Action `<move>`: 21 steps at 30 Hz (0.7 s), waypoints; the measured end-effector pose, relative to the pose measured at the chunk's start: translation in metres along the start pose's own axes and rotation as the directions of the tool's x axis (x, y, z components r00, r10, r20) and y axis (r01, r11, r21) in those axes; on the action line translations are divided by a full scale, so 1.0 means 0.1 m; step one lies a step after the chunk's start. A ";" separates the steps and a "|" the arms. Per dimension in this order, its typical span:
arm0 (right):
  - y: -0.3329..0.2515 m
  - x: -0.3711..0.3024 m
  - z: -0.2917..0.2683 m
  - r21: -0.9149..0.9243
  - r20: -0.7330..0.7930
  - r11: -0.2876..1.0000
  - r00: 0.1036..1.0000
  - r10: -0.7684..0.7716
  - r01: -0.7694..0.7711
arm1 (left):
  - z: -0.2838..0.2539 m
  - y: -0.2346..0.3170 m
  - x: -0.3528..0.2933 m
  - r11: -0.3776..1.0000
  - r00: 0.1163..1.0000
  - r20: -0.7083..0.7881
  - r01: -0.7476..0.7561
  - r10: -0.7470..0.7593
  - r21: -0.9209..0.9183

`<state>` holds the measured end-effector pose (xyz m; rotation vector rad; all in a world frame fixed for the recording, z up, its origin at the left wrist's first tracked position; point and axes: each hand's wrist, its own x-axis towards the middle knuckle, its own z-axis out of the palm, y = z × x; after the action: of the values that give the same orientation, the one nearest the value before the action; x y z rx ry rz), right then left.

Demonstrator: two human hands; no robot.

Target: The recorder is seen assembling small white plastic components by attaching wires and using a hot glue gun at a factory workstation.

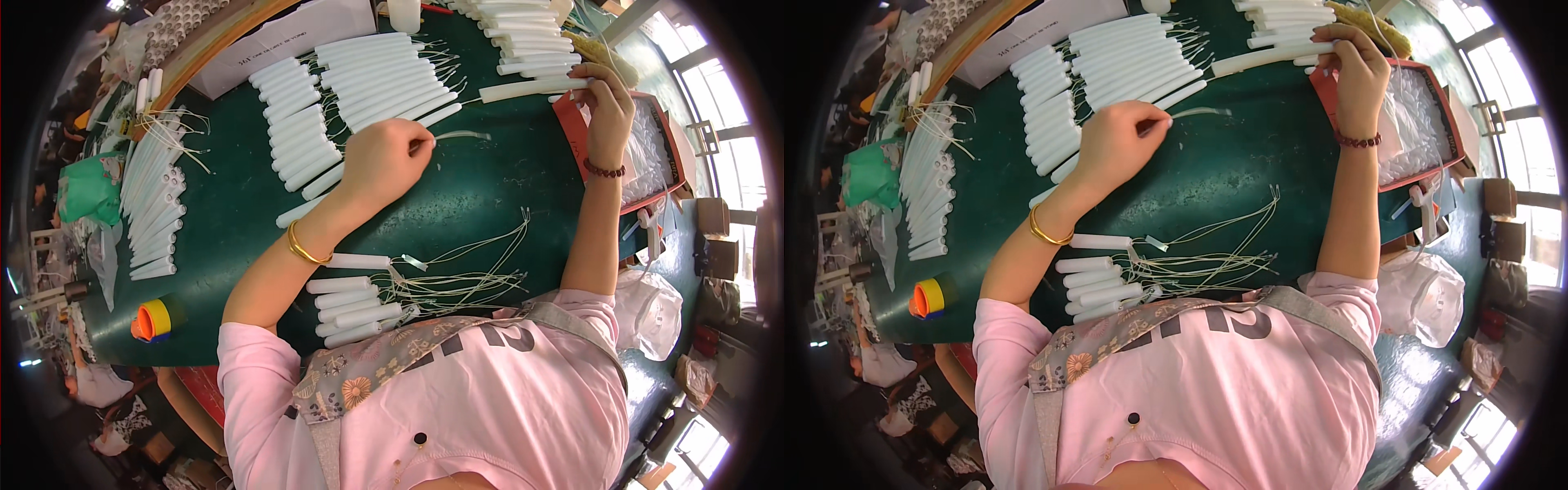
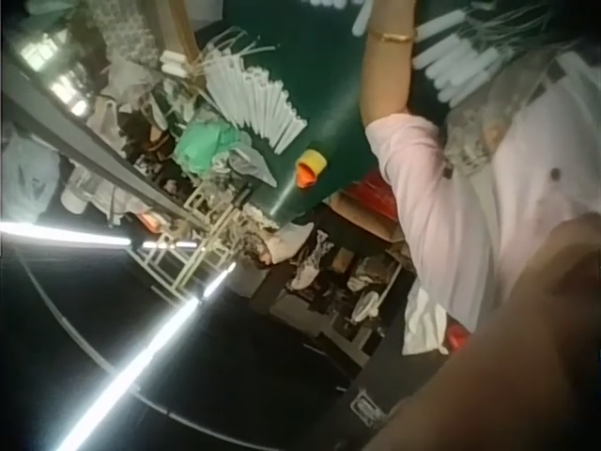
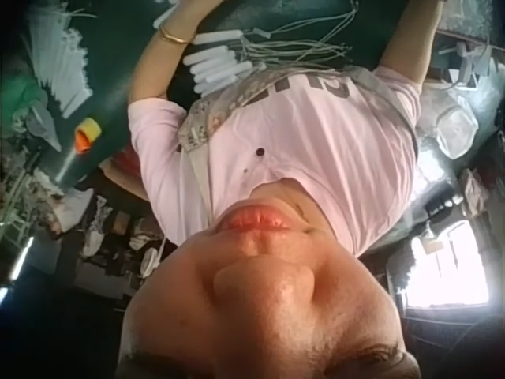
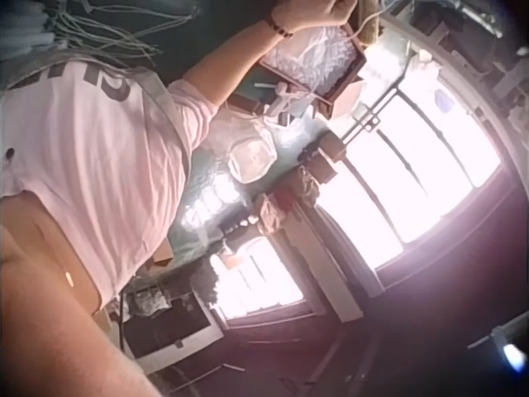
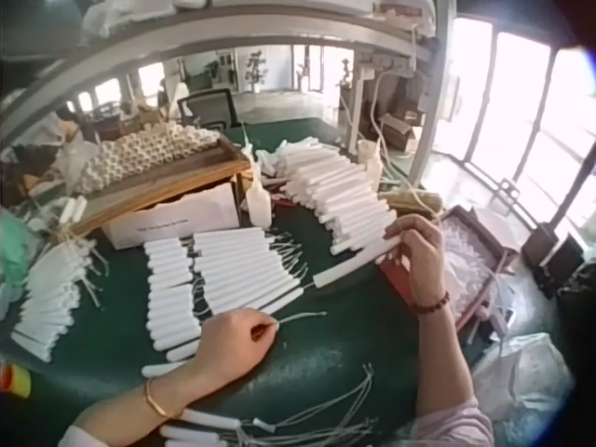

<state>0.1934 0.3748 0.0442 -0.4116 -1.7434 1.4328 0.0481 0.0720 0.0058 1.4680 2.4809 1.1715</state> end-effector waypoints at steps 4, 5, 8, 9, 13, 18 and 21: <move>0.07 0.05 -0.10 -0.050 -0.058 0.998 0.998 0.031 -0.034 | -0.07 -0.06 0.01 0.986 0.981 -0.174 0.060 -0.087 -0.156; 0.07 0.04 -0.07 -0.048 -0.055 0.998 0.998 0.032 -0.034 | -0.09 -0.06 0.01 0.986 0.981 -0.175 0.062 -0.089 -0.154; 0.07 0.01 -0.01 -0.082 -0.077 0.995 0.996 0.051 -0.058 | -0.12 -0.04 0.03 0.984 0.976 -0.192 0.067 -0.099 -0.165; 0.07 0.00 0.00 -0.094 -0.077 0.994 0.996 0.049 -0.056 | -0.13 -0.01 0.04 0.987 0.983 -0.156 0.078 -0.100 -0.143; 0.16 0.02 0.09 -0.114 -0.046 0.993 0.998 0.034 -0.039 | -0.15 -0.01 0.01 0.994 0.988 -0.131 0.077 -0.087 -0.078; 0.26 -0.02 0.18 -0.069 0.051 0.996 0.997 0.064 -0.060 | -0.13 -0.04 -0.02 0.996 0.995 -0.100 0.008 -0.017 -0.087; 0.26 -0.13 0.37 -0.081 0.240 0.968 0.938 0.250 -0.238 | -0.24 -0.05 -0.10 0.988 0.986 -0.087 -0.135 0.142 0.078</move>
<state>0.1669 0.3490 0.0142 -0.5082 -1.9869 1.6783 0.0409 0.0487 0.0171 1.6671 2.5414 1.2102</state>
